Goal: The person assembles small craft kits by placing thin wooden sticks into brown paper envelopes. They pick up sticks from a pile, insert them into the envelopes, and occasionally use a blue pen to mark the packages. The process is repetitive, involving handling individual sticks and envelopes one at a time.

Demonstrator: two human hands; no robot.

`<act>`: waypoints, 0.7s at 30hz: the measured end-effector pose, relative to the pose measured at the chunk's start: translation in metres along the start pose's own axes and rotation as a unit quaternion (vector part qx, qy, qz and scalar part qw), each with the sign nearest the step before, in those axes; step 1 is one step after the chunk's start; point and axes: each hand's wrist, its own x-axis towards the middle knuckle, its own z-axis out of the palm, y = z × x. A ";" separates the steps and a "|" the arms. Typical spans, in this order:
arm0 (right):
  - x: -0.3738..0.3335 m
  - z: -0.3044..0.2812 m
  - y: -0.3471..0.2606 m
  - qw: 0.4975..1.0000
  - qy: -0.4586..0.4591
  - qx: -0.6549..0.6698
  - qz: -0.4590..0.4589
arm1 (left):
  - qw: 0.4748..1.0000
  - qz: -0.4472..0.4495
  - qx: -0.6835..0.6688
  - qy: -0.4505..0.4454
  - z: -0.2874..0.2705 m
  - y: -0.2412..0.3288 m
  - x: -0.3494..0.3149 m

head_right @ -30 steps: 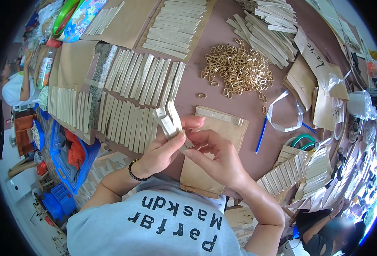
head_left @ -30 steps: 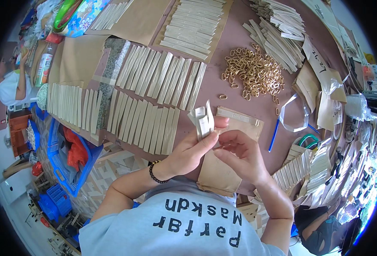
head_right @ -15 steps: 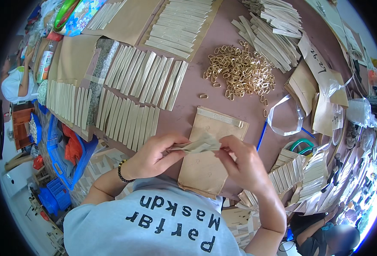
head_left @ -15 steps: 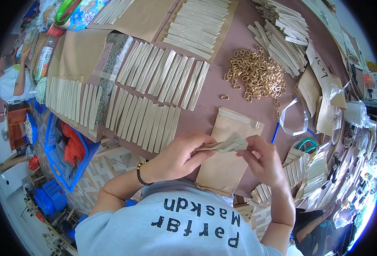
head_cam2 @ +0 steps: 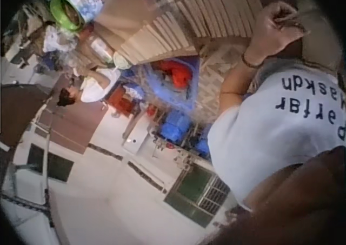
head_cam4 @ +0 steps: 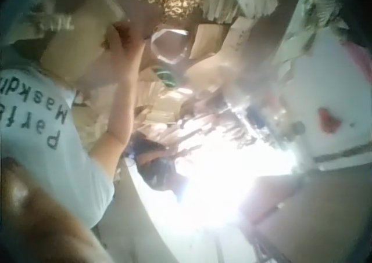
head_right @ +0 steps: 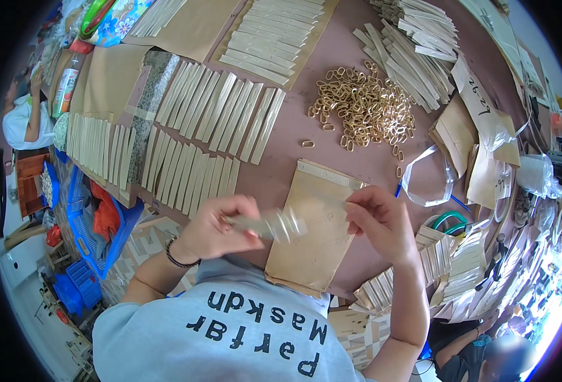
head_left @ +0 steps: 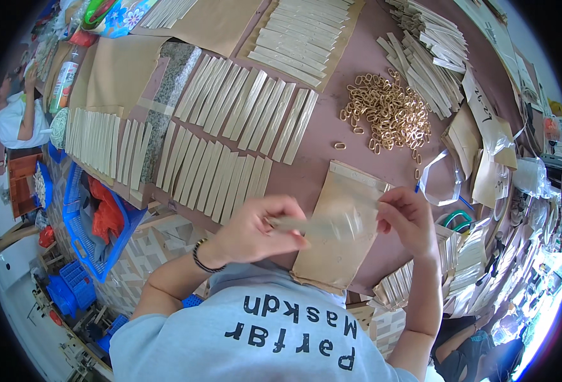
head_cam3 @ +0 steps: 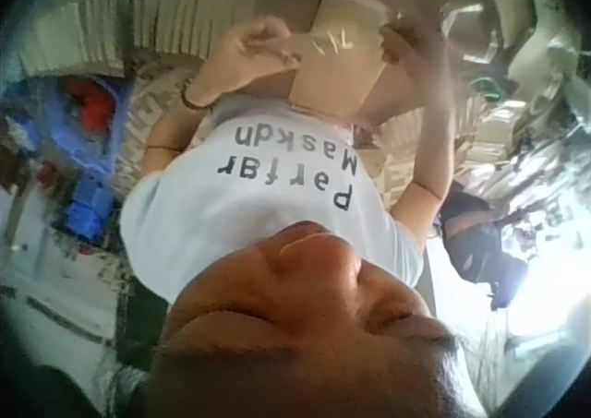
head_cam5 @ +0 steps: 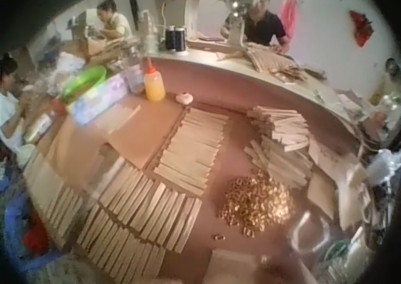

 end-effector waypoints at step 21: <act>0.019 0.000 0.008 0.996 -0.009 0.036 0.079 | 0.802 0.243 0.541 0.068 0.035 -0.038 0.029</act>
